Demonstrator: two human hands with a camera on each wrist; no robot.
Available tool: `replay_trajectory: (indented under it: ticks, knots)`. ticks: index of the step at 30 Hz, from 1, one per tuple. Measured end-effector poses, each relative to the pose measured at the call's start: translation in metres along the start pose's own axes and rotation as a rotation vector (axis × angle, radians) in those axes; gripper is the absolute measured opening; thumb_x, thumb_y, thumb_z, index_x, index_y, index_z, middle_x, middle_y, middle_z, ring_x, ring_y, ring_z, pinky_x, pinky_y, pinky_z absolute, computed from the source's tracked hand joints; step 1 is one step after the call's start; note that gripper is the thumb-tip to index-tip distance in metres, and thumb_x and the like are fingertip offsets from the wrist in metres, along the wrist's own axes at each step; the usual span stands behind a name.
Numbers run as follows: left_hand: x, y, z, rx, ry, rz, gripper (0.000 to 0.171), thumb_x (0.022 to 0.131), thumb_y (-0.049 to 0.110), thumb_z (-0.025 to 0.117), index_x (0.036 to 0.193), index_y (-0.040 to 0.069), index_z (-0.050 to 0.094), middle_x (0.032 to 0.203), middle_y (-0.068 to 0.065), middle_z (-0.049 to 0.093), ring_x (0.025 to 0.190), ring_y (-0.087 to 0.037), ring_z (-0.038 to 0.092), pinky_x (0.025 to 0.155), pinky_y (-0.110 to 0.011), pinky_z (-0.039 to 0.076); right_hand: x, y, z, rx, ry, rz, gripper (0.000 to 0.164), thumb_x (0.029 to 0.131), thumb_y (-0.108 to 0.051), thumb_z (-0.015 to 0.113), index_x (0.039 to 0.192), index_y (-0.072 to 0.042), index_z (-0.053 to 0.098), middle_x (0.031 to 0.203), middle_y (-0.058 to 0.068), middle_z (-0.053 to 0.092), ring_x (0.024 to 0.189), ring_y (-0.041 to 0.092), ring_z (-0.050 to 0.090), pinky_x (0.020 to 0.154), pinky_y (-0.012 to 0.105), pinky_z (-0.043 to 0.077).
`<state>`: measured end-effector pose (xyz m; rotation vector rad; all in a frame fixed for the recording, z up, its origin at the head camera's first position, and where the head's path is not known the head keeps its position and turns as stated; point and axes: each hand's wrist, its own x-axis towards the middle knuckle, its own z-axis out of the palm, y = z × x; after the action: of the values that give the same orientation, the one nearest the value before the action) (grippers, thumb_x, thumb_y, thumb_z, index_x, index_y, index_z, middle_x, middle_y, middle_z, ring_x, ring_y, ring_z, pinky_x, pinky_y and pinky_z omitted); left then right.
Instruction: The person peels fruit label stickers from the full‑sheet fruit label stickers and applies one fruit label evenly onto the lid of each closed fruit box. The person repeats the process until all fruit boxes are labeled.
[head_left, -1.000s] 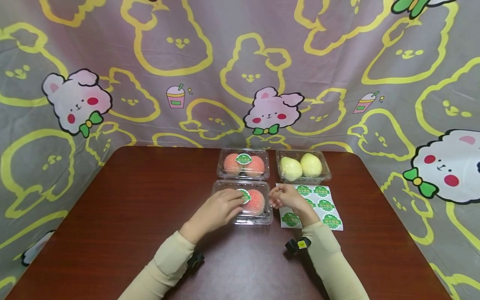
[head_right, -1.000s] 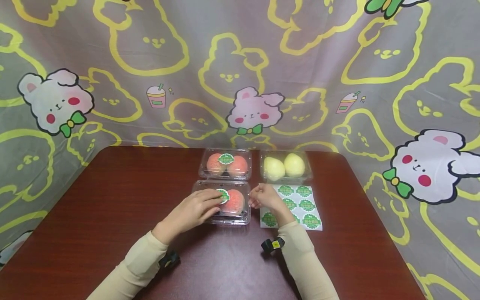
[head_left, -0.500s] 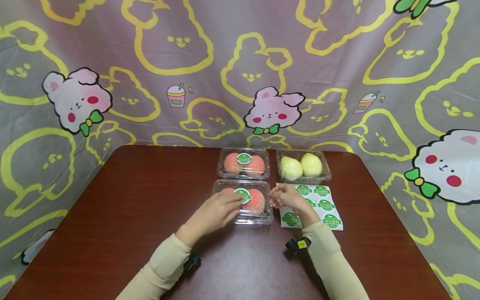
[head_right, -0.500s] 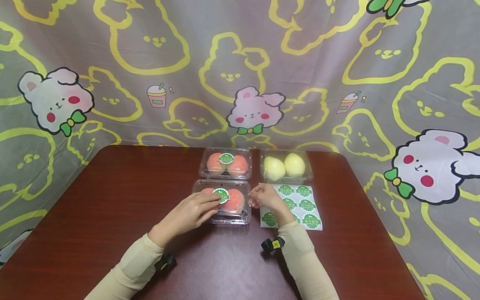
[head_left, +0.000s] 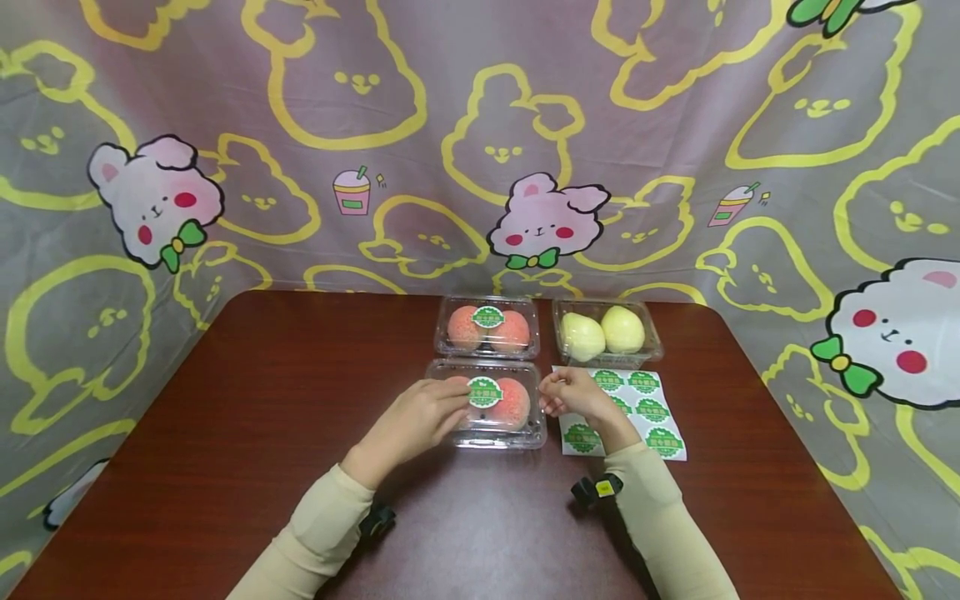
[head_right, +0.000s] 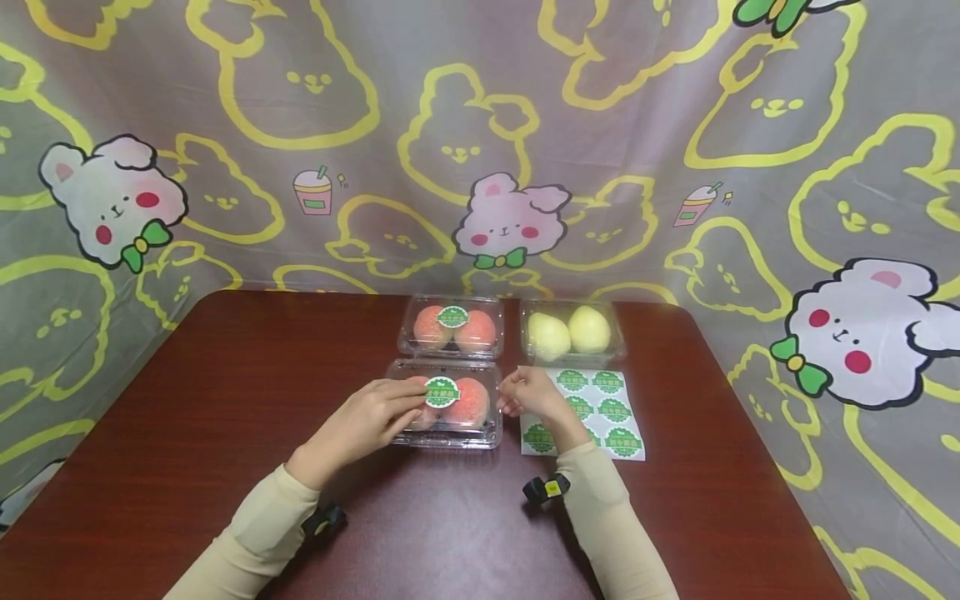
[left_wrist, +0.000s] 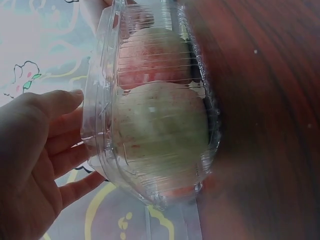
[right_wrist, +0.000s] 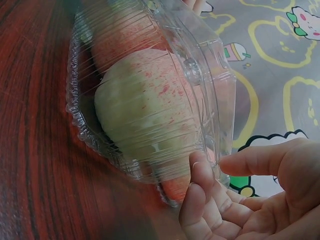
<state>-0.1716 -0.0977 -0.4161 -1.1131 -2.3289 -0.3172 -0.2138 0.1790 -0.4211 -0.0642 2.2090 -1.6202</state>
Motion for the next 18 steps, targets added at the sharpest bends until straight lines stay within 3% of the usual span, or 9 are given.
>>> replay_trajectory:
  ticks: [8,18]
  knots:
    - [0.0007,0.0002,-0.0037,-0.027,0.010,-0.046,0.018,0.084,0.022,0.072,0.099,0.011,0.075,0.107,-0.003,0.074,0.102,-0.019,0.069,0.088,-0.035,0.054,0.0021,0.0024,-0.0004,0.001,-0.005,-0.002,0.018,0.096,-0.003,0.046,0.100,0.012,0.054,0.062,-0.003,0.060,0.056,0.005,0.058,0.058,0.020,0.052]
    - [0.0001,-0.0020,-0.0096,-0.027,0.032,-0.246,0.014,0.085,0.016,0.071,0.097,0.010,0.075,0.092,-0.001,0.073,0.088,-0.017,0.068,0.078,-0.034,0.054,0.0023,0.0061,-0.0016,0.001,-0.023,-0.006,0.020,0.096,-0.004,0.047,0.103,0.013,0.054,0.064,-0.003,0.060,0.058,0.006,0.059,0.060,0.021,0.053]
